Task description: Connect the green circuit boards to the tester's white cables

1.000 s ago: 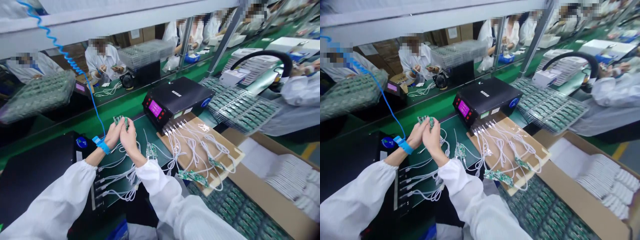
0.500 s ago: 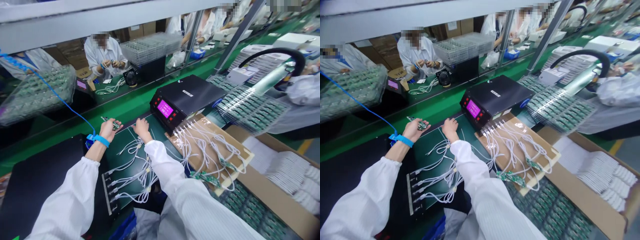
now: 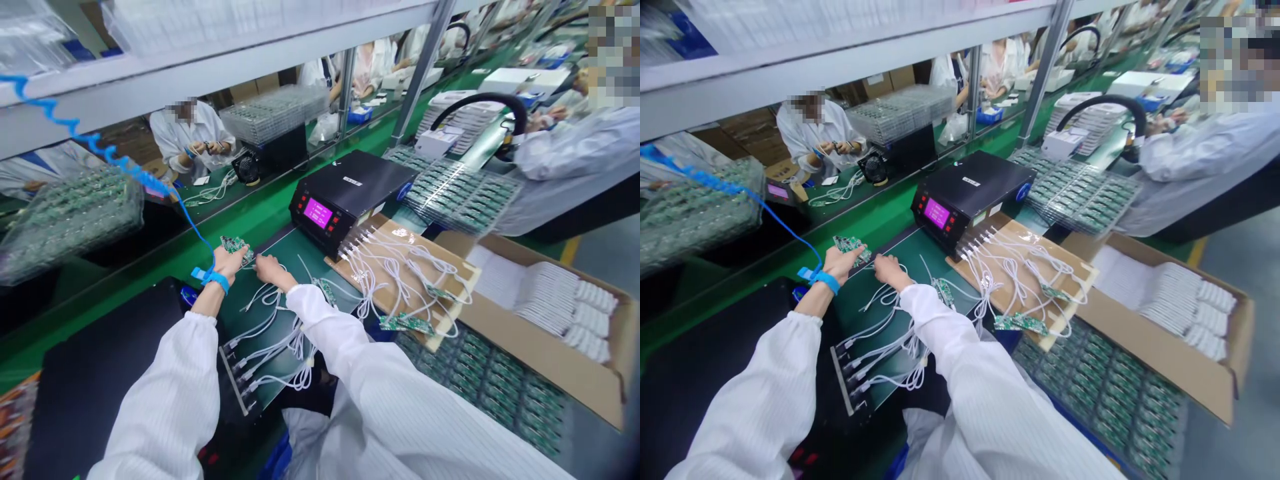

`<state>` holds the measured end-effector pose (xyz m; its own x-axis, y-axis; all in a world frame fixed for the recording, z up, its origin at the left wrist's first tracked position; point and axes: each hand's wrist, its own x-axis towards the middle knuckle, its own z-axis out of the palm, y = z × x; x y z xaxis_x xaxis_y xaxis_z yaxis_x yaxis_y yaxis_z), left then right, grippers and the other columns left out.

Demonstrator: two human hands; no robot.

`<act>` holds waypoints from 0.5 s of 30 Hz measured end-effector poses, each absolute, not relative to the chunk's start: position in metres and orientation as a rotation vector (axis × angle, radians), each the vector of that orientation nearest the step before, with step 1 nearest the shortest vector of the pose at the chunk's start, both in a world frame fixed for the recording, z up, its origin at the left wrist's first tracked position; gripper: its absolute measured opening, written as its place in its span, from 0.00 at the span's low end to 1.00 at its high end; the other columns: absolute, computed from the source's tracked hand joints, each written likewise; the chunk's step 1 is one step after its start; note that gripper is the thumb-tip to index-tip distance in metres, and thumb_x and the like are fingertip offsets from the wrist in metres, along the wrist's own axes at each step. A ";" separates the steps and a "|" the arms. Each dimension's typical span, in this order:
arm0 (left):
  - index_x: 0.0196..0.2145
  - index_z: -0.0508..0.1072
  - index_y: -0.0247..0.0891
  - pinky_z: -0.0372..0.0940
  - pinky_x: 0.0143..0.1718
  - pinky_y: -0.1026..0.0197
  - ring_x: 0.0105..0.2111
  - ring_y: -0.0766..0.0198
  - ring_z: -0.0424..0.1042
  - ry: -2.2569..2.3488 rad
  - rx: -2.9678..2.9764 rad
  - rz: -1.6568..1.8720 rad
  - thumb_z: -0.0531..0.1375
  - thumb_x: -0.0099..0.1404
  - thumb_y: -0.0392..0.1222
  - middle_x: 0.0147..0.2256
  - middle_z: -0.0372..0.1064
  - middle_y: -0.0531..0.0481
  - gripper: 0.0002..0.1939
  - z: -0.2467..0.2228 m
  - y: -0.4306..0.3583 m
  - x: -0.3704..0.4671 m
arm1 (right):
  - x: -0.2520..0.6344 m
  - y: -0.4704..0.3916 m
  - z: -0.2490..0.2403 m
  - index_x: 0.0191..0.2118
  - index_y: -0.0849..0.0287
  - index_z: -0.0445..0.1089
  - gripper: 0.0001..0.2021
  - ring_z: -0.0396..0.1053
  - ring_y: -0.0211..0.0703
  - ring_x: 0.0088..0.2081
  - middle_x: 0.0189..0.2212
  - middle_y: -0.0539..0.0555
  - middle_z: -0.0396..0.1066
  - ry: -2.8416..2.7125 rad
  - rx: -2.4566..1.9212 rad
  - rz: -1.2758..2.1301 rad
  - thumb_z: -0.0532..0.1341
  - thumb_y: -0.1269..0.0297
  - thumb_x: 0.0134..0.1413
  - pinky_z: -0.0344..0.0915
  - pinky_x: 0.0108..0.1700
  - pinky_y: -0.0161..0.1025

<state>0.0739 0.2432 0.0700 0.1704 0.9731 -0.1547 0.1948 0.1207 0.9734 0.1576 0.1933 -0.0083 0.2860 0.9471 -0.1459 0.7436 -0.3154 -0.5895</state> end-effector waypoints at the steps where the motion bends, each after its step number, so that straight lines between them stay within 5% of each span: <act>1: 0.27 0.73 0.40 0.74 0.46 0.49 0.40 0.53 0.79 1.266 1.330 0.877 0.69 0.49 0.30 0.30 0.75 0.51 0.10 0.069 0.244 0.073 | 0.161 0.188 -0.008 0.57 0.65 0.70 0.15 0.73 0.50 0.56 0.53 0.66 0.77 -1.533 -2.111 0.672 0.59 0.71 0.68 0.65 0.57 0.42; 5: 0.25 0.73 0.40 0.73 0.48 0.46 0.40 0.53 0.79 1.269 1.361 0.896 0.69 0.51 0.32 0.29 0.75 0.51 0.08 0.069 0.245 0.071 | 0.173 0.169 -0.012 0.53 0.59 0.73 0.10 0.75 0.40 0.52 0.49 0.55 0.80 -1.463 -1.801 0.658 0.59 0.68 0.69 0.66 0.54 0.34; 15: 0.27 0.77 0.39 0.75 0.46 0.44 0.39 0.49 0.80 1.250 1.396 0.833 0.72 0.50 0.33 0.29 0.77 0.47 0.09 0.070 0.241 0.070 | 0.184 0.160 -0.021 0.43 0.65 0.78 0.07 0.79 0.40 0.41 0.37 0.56 0.82 -1.113 -1.283 0.831 0.62 0.71 0.64 0.69 0.52 0.38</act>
<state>0.0696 0.2413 0.0704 0.2157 0.9668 -0.1368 0.2463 0.0817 0.9658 0.1841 0.1601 -0.0212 0.2906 0.9421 0.1673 0.1080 0.1415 -0.9840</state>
